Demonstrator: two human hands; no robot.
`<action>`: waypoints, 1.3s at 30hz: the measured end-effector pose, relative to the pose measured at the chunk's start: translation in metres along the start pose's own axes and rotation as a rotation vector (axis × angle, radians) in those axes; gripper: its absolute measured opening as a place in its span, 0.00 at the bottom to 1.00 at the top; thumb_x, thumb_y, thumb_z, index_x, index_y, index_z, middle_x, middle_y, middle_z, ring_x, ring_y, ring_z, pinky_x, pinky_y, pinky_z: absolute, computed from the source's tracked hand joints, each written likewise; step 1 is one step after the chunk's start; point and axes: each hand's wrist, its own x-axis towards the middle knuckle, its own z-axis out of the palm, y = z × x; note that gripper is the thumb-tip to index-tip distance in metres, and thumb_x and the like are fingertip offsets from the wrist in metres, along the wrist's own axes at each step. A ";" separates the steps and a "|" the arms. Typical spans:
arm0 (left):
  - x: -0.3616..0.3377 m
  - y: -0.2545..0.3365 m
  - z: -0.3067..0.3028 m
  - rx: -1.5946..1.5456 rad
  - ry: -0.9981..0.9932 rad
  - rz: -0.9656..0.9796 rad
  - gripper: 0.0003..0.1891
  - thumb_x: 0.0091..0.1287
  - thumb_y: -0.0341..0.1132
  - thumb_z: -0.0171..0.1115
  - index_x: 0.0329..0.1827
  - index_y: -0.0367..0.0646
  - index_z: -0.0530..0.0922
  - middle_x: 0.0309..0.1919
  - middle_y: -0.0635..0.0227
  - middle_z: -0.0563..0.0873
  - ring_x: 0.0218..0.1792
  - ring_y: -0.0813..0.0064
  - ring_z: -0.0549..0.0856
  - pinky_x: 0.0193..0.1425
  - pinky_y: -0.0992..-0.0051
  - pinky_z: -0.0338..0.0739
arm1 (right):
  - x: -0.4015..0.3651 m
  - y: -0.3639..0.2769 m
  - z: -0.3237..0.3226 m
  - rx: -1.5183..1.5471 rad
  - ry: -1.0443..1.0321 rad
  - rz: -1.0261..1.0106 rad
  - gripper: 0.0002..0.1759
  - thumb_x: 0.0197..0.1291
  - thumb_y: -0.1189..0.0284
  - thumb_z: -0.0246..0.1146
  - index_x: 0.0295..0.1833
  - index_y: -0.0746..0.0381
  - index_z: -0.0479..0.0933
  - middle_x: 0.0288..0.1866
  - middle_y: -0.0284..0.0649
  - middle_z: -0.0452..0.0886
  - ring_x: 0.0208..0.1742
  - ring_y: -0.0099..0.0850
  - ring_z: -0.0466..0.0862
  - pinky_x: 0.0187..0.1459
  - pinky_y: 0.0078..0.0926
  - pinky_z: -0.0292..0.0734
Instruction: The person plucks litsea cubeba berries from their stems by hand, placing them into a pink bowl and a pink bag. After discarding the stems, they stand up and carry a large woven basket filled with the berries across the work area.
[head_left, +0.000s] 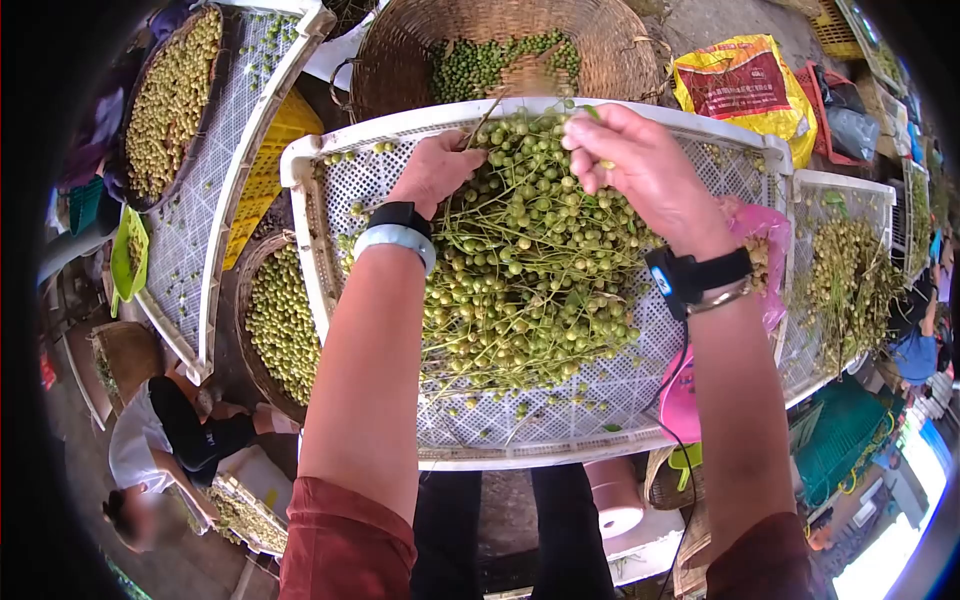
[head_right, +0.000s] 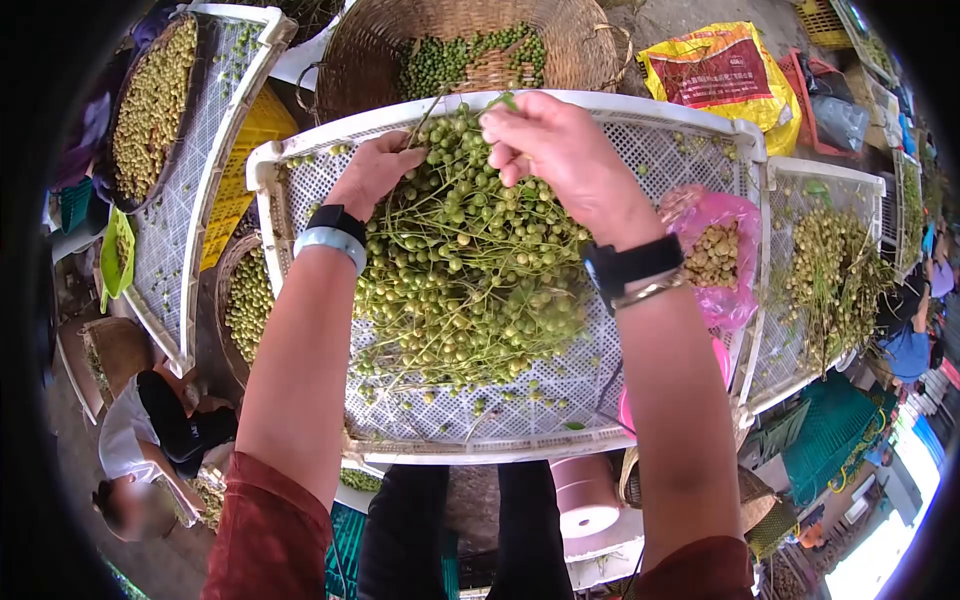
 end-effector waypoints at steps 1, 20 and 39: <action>-0.003 -0.003 0.000 -0.072 -0.034 -0.011 0.23 0.60 0.39 0.66 0.56 0.37 0.77 0.45 0.67 0.84 0.48 0.77 0.79 0.56 0.75 0.70 | 0.010 0.007 0.012 -0.127 0.049 -0.011 0.08 0.64 0.72 0.60 0.43 0.67 0.76 0.29 0.32 0.77 0.25 0.19 0.75 0.28 0.16 0.73; -0.083 -0.015 -0.003 -0.295 -0.041 0.440 0.02 0.65 0.28 0.63 0.38 0.41 0.81 0.29 0.81 0.80 0.31 0.91 0.73 0.37 0.85 0.70 | -0.004 0.025 0.076 -0.317 0.116 0.104 0.07 0.57 0.73 0.61 0.36 0.66 0.75 0.26 0.36 0.78 0.24 0.25 0.77 0.29 0.24 0.73; -0.092 -0.001 -0.009 -0.423 -0.144 0.225 0.04 0.69 0.34 0.59 0.41 0.44 0.77 0.35 0.77 0.81 0.41 0.85 0.79 0.51 0.80 0.70 | -0.026 0.041 0.075 -0.594 0.318 -0.100 0.17 0.51 0.70 0.70 0.43 0.67 0.77 0.24 0.39 0.78 0.26 0.32 0.78 0.32 0.30 0.74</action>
